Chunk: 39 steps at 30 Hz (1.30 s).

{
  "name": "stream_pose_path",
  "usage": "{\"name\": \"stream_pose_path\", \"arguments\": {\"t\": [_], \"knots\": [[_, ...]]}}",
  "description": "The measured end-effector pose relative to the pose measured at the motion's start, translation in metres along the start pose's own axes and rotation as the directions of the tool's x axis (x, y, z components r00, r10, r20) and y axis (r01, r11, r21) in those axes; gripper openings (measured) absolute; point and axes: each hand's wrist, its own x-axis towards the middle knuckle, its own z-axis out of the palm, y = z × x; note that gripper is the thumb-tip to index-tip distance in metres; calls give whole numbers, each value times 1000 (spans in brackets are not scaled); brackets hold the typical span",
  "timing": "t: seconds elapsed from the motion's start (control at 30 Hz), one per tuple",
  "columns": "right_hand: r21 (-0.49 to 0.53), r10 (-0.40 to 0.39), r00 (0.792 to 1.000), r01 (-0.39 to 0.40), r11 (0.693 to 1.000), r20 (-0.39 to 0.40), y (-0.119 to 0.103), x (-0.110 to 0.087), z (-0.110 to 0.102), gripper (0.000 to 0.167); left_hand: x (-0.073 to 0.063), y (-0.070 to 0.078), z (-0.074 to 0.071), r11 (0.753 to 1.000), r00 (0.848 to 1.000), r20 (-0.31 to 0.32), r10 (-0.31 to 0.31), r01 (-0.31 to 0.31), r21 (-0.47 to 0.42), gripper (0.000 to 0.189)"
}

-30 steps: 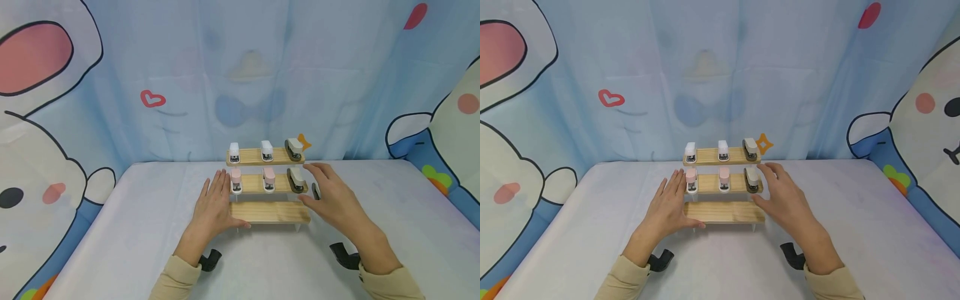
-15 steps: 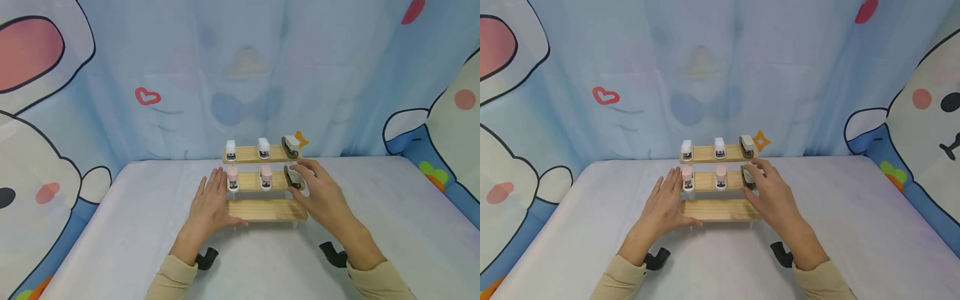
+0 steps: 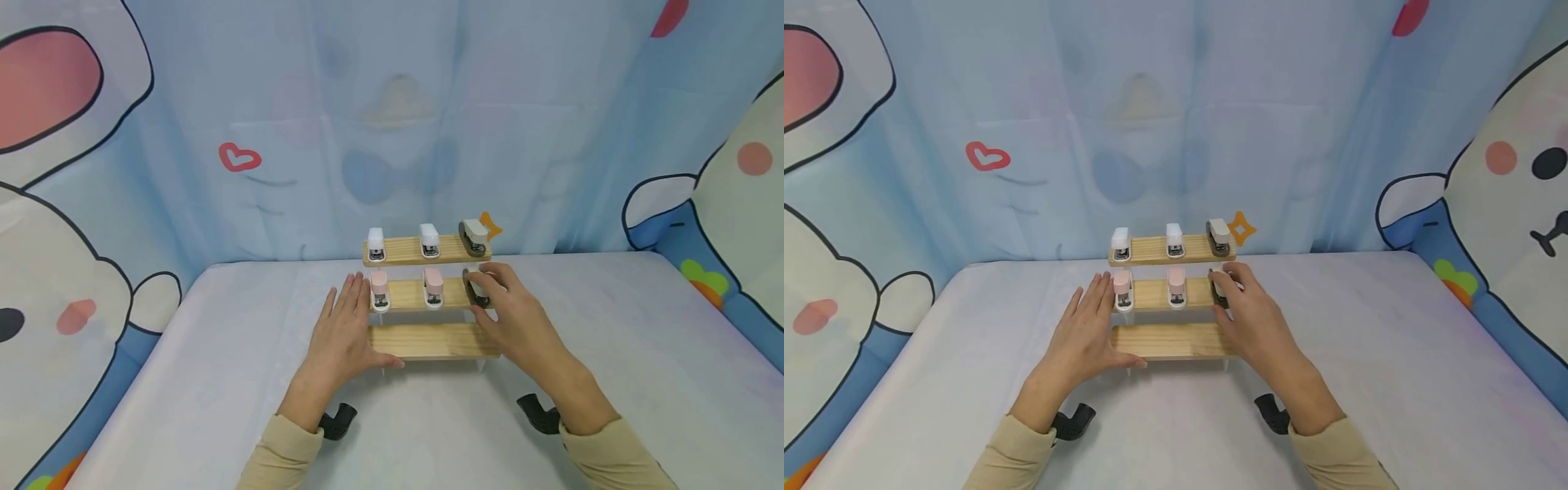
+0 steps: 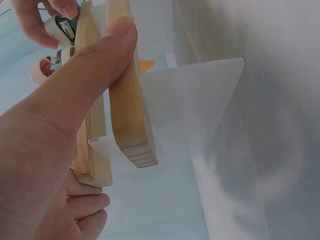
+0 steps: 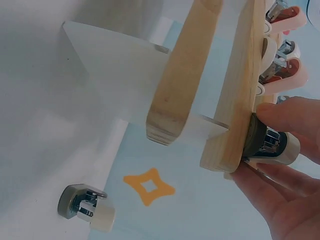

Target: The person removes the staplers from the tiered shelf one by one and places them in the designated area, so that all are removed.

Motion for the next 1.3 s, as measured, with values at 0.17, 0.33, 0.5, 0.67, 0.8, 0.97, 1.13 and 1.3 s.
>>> {"name": "stream_pose_path", "arguments": {"t": [0.17,0.33,0.5,0.67,0.8,0.97,1.13,1.3], "knots": [[19,-11,1000,11,1000,-11,2,-2,1,51,2,2,0,1000,1000,6,6,-6,6,142],[26,-7,1000,8,1000,-21,4,-3,1,48,2,3,0,1000,1000,1,12,-12,21,143],[30,-19,999,20,999,-37,4,-2,1,47,2,3,-2,1000,1000,-9,13,-12,21,143],[42,-17,1000,17,999,-19,4,-2,-1,50,2,3,-2,999,1000,-9,16,-16,29,143],[33,-28,1000,29,999,-10,5,-2,-2,53,3,3,-3,999,1000,-12,17,-17,28,142],[18,-53,998,53,998,-19,7,-2,-3,54,3,2,-2,1000,1000,-4,12,-12,24,142],[20,-56,998,57,998,-27,8,-2,-5,54,2,1,-2,1000,1000,3,7,-8,23,141],[24,-45,999,45,999,-21,8,-2,-6,55,0,1,-2,1000,1000,9,5,-5,18,141]]}}
